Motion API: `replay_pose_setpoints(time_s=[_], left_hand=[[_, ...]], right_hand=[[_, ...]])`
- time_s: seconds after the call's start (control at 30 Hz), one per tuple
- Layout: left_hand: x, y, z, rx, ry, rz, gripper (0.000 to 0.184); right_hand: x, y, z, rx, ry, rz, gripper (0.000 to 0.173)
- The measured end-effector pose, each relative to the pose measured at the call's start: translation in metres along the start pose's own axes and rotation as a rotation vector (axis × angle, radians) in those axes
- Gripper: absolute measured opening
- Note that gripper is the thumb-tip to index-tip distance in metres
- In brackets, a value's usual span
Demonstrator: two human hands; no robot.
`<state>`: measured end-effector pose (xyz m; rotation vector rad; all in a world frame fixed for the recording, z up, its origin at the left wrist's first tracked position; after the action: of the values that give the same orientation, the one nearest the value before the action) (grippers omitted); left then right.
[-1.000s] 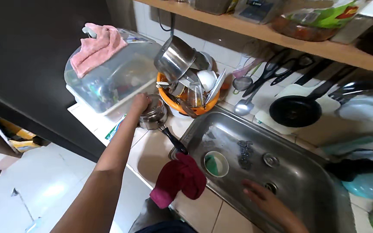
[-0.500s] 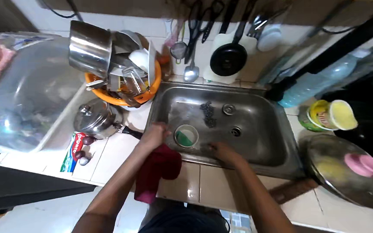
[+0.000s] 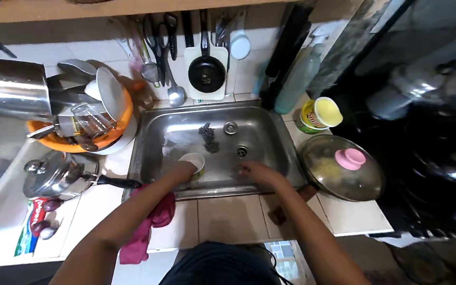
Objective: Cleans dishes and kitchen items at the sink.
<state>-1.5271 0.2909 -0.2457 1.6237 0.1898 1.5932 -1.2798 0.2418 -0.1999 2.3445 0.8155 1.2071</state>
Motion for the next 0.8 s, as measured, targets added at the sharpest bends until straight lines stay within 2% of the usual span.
replay_pose_setpoints(time_s=[0.2, 0.37, 0.43, 0.5, 0.57, 0.6, 0.63, 0.7, 0.8], left_hand=[[0.018, -0.015, 0.025, -0.122, -0.008, 0.16, 0.033], [0.022, -0.019, 0.043, -0.211, 0.014, 0.244, 0.032], [0.025, -0.019, 0.045, -0.218, 0.028, 0.237, 0.032], [0.03, -0.02, 0.044, -0.211, 0.031, 0.222, 0.032], [0.029, -0.023, 0.038, -0.252, 0.018, 0.298, 0.029], [0.027, -0.024, 0.034, -0.289, 0.005, 0.376, 0.028], [0.024, -0.026, 0.031, -0.325, -0.014, 0.459, 0.026], [0.022, -0.03, 0.026, -0.376, -0.065, 0.585, 0.024], [0.026, -0.04, 0.026, -0.402, -0.107, 0.648, 0.024]], right_hand=[[0.037, -0.033, 0.029, 0.089, -0.035, 0.196, 0.034], [0.067, -0.067, 0.035, 0.058, -0.107, 0.318, 0.036], [0.083, -0.076, 0.037, 0.029, -0.181, 0.489, 0.037], [0.104, -0.082, 0.039, 0.003, -0.21, 0.77, 0.045], [0.128, -0.087, 0.037, 0.054, -0.206, 0.998, 0.058], [0.139, -0.091, 0.037, 0.098, -0.206, 1.051, 0.062], [0.148, -0.097, 0.038, 0.131, -0.202, 1.052, 0.063], [0.16, -0.109, 0.04, 0.116, -0.167, 1.014, 0.053], [0.167, -0.114, 0.042, 0.041, -0.154, 1.021, 0.042]])
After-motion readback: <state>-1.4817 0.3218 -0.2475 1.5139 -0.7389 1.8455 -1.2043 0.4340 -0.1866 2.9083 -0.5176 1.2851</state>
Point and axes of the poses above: each hand's wrist, its own y-axis away from the middle knuckle, its own x-axis out of the back of the hand, z = x × y, the point moved 3 cm from there along -y, towards the middle knuckle, and after that the axes turned 4 degrees about x, right-handed, at the moved point
